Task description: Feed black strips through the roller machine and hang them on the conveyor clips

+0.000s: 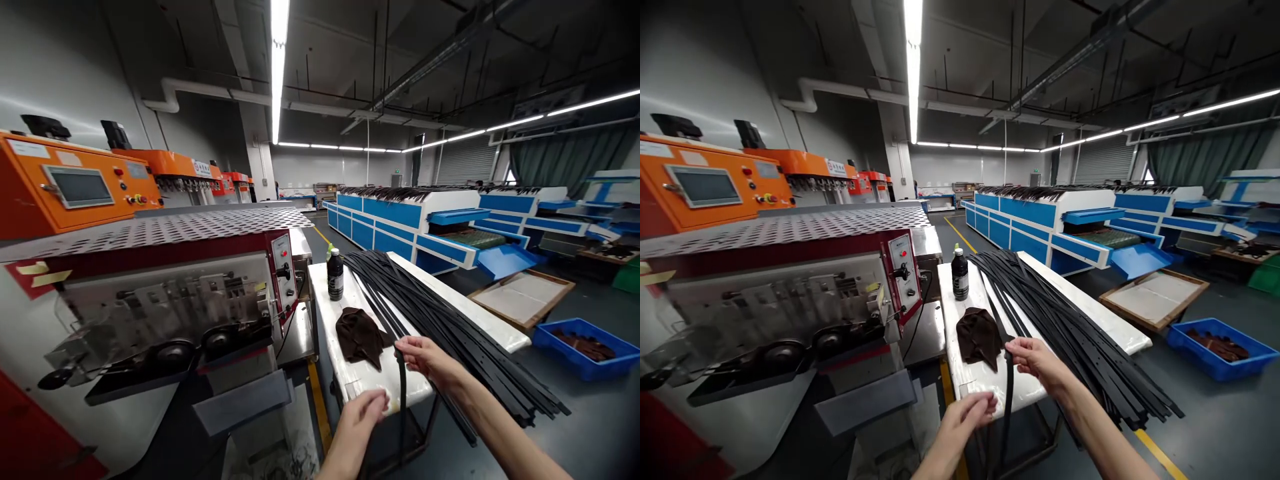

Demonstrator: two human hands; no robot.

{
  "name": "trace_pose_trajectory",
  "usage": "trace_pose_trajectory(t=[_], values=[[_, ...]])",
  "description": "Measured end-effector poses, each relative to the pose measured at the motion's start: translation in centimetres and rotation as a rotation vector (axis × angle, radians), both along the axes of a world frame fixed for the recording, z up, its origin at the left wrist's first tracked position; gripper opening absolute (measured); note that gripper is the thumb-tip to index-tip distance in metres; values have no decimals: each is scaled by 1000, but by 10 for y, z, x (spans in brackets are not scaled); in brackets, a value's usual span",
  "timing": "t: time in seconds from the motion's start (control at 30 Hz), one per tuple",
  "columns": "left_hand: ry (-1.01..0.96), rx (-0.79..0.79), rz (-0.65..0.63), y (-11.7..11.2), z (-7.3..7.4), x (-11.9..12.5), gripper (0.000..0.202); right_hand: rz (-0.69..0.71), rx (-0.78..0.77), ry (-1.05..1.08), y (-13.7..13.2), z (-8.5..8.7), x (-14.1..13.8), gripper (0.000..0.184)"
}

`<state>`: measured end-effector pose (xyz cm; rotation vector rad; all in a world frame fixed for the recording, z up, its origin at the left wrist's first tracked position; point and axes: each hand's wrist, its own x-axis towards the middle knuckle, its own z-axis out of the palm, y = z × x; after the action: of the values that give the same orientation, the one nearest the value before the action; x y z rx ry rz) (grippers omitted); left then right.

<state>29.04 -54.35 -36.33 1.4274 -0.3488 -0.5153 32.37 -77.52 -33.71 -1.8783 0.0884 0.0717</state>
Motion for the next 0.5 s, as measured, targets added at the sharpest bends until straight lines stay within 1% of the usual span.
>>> trace_pose_trajectory(t=[0.07, 0.1, 0.17, 0.2, 0.27, 0.33, 0.4, 0.5], values=[[113, -98, -21, -23, 21, 10, 51, 6, 281, -23, 16, -3, -8, 40], [155, -139, -18, -31, 27, 13, 49, 5, 432, -18, 23, -5, -10, 37], [190, -185, 17, -38, 32, 17, 43, 7, 679, 29, 33, -8, -8, 31], [196, -191, 44, -38, 32, 17, 41, 17, 752, 67, 36, -8, -3, 29], [205, -180, 80, -33, 27, 17, 41, 50, 856, 145, 39, -3, 13, 26], [196, -165, 108, -23, 20, 17, 41, 43, 905, 162, 39, 9, 37, 22], [148, -116, 163, -7, 11, 15, 40, 2, 915, 103, 39, 29, 62, 16], [-23, 80, 295, 31, -1, 2, 33, -30, 946, -62, 50, 70, 92, 21]])
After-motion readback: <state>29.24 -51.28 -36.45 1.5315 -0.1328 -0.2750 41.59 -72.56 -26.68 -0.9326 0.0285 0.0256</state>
